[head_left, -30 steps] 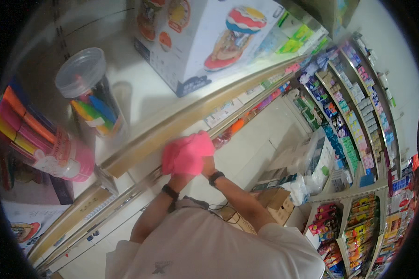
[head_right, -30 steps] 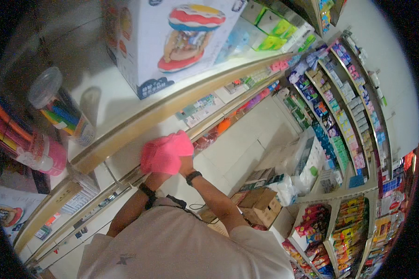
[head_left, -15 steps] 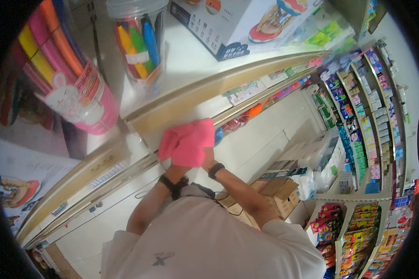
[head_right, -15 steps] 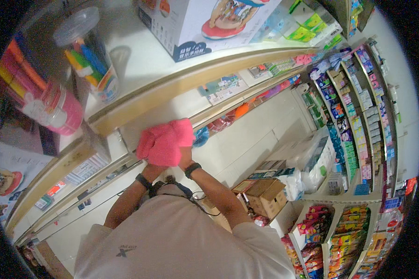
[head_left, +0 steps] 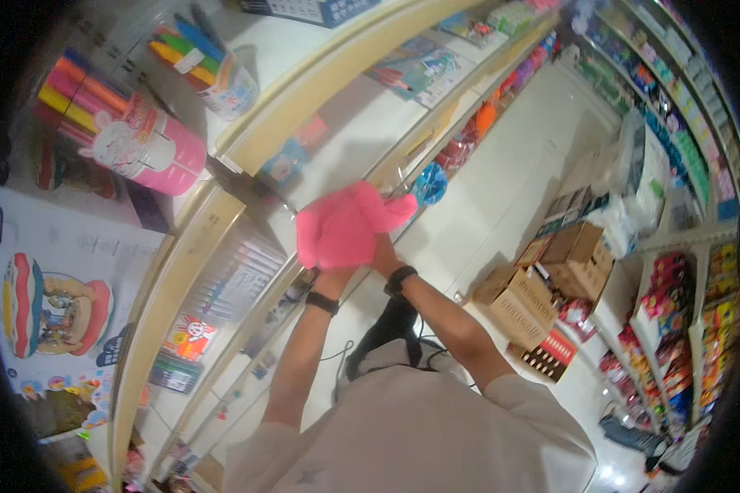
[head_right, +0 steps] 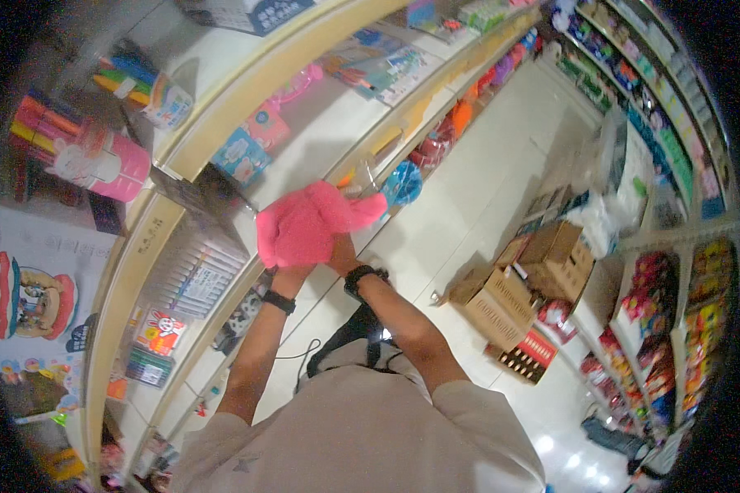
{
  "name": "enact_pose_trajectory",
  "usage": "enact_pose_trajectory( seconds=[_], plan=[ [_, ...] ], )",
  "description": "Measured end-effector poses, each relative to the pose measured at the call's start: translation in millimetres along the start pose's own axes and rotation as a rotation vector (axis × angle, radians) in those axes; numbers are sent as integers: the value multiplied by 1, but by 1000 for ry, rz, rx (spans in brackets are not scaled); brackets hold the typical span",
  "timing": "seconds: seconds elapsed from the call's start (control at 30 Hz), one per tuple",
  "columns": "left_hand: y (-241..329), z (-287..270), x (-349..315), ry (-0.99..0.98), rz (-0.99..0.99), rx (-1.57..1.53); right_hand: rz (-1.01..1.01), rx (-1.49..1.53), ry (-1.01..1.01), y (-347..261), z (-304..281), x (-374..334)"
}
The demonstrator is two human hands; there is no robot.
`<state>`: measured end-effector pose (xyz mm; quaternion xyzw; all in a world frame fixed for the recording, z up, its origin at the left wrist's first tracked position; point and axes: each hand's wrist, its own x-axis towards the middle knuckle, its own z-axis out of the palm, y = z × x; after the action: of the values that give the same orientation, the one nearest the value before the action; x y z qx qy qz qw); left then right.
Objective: Cleaning a retail shelf using a pink cloth.
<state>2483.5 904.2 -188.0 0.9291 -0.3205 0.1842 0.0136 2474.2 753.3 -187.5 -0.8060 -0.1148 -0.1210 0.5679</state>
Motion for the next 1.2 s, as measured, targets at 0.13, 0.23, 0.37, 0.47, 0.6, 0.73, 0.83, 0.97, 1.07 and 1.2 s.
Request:
enact_pose_trajectory(
  seconds=[0.13, 0.23, 0.37, 0.47, 0.6, 0.73, 0.83, 0.97, 1.07, 1.2],
  plan=[
    [5, -22, 47, -685, 46, -10, 97, -170, 276, 29, 11, 1],
    [-12, -19, 9, -67, 514, 1113, 286, -444, 508, 23, 5, 2],
    [-12, -5, -3, -211, -192, -402, 612, 436, 240, 42, -2, 23],
    [-11, -12, -22, -238, -325, -679, 723, 838, 56, 46, 8, 28],
    [-2, -42, 11, -262, -338, -893, 527, 1107, 104, 83, 19, 22],
    [-4, -75, 20, -310, -423, -946, 938, 1035, -51, 48, -3, 40],
    [-2, -79, 42, -362, -397, -952, 721, 1061, 50, 52, -28, 62],
    [-2, -84, 73, -405, -356, -934, 619, 865, 171, 62, -47, 75],
    [8, -78, 114, -428, -296, -905, 434, 678, 202, 77, -77, 80],
    [16, -35, 150, -435, -308, -966, 812, 1154, 463, 73, -114, 121]
  ],
)
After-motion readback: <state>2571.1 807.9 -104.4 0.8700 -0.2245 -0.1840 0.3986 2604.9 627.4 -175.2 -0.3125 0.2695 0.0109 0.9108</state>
